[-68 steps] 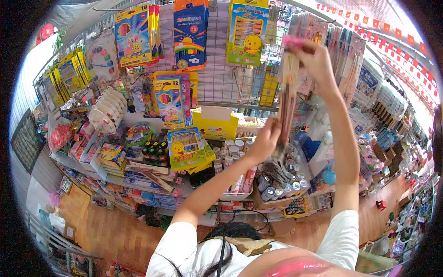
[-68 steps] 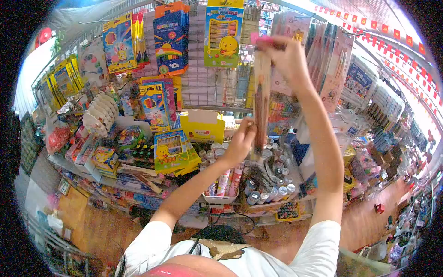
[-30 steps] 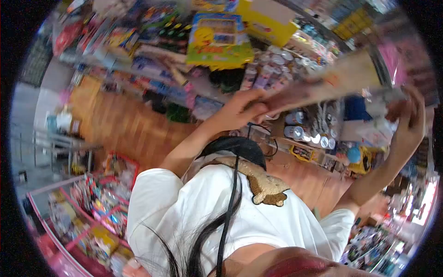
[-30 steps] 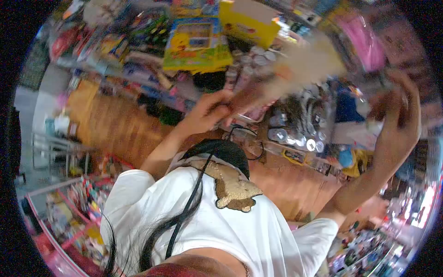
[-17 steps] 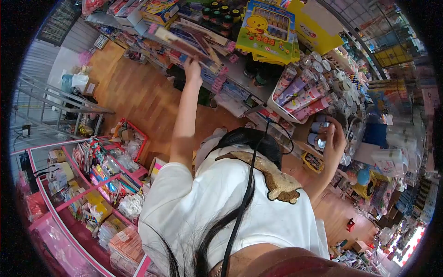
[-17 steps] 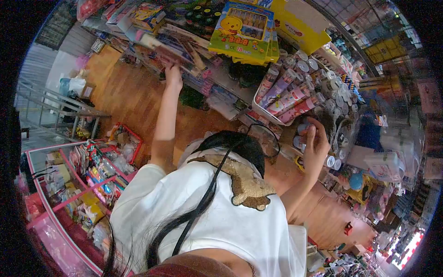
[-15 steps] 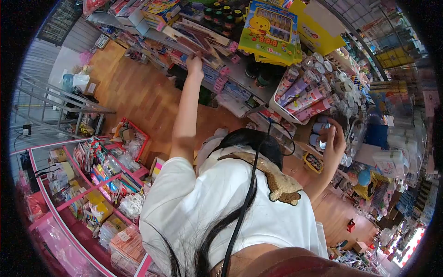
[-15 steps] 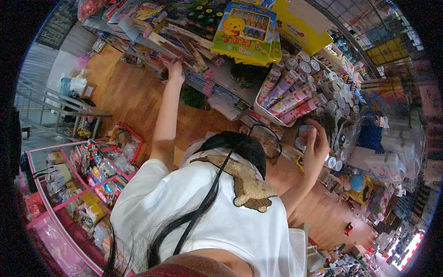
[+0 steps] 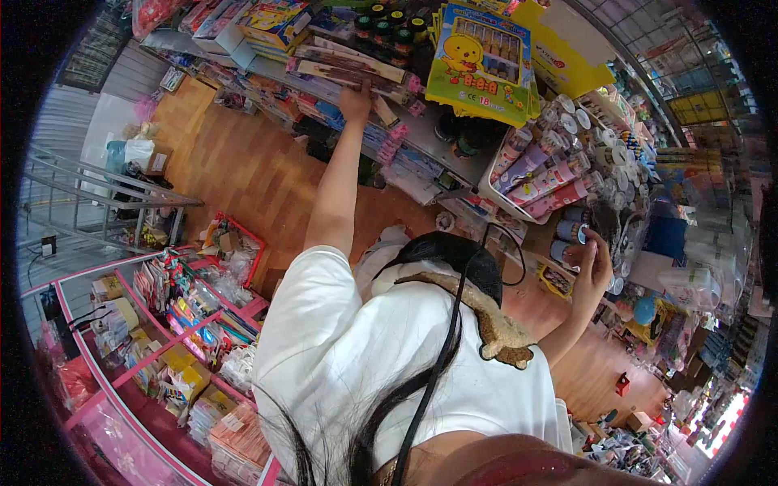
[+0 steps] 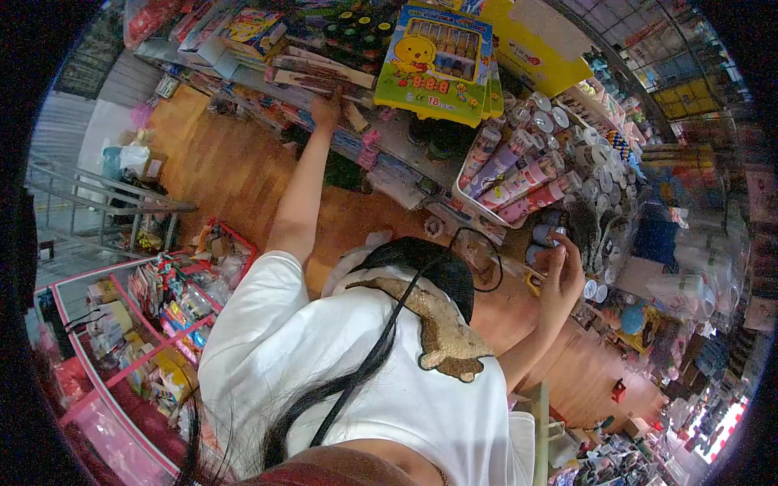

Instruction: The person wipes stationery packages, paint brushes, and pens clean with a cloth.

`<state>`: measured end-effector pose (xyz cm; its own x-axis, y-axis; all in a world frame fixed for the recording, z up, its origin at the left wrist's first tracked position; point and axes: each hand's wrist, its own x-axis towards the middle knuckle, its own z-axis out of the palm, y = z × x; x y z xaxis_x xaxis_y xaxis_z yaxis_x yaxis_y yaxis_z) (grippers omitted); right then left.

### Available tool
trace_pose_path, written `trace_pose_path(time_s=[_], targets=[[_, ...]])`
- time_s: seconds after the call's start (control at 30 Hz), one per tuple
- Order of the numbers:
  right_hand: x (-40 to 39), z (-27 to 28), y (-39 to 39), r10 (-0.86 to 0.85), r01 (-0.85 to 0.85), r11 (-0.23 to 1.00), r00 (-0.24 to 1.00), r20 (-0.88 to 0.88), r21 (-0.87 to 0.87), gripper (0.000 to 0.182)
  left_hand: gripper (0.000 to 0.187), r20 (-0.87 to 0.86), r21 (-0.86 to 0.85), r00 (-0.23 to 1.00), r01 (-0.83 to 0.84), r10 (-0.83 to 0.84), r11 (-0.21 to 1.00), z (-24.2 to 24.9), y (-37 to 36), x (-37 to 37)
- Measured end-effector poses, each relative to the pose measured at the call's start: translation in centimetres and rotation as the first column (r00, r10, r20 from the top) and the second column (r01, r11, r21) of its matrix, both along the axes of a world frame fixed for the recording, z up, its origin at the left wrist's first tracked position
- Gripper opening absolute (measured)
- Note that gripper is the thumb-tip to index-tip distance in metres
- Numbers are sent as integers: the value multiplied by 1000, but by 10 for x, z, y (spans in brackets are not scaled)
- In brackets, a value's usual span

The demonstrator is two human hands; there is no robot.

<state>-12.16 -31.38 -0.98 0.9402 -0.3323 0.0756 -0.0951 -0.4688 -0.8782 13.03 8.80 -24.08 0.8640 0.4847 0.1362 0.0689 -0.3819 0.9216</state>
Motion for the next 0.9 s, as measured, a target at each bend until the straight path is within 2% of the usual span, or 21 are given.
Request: trace_pose_path(time_s=[0.1, 0.17, 0.2, 0.3, 0.4, 0.53, 0.6, 0.7, 0.73, 0.77, 0.9], targets=[[1, 1, -1, 0, 0, 1000, 1000, 8, 8, 26, 40, -163, 112, 986, -4, 22, 994, 36, -7, -16], [2, 2, -2, 0, 0, 1000, 1000, -6, -9, 26, 44, -85, 238, 985, -129, 153, 963, -17, 6, 6], [2, -1, -2, 6, -5, 1000, 1000, 8, -24, 26, 46, -39, 297, 976, -194, 215, 935, -22, 7, 8], [4, -7, -2, 20, -19, 999, 999, 34, -47, 28, 47, -48, 129, 966, -245, 253, 961, -27, 10, 7], [5, -4, 3, 25, -24, 999, 999, 27, -43, 28, 49, -272, 45, 957, -94, 103, 995, 3, 13, -3], [5, -2, 4, 30, -30, 999, 1000, 2, -32, 26, 59, -278, -105, 952, -160, 125, 982, -5, 14, -4], [4, -1, 5, 35, -36, 999, 999, -8, -27, 25, 69, -226, -150, 962, -189, 153, 970, -23, 17, 1], [3, -1, 8, 38, -38, 999, 999, -15, -38, 25, 87, -317, -164, 936, -214, 154, 963, -23, 15, -1], [3, -1, 10, 34, -35, 999, 999, -19, -38, 25, 90, -196, -176, 972, -166, 131, 970, -41, 19, 5], [3, -1, 12, 30, -31, 999, 999, -23, -38, 25, 91, -202, -186, 970, -172, 133, 967, -56, 22, 12], [4, 1, 18, 45, -46, 999, 998, -33, -12, 24, 95, -267, -173, 953, -196, 146, 965, -16, 5, 3]])
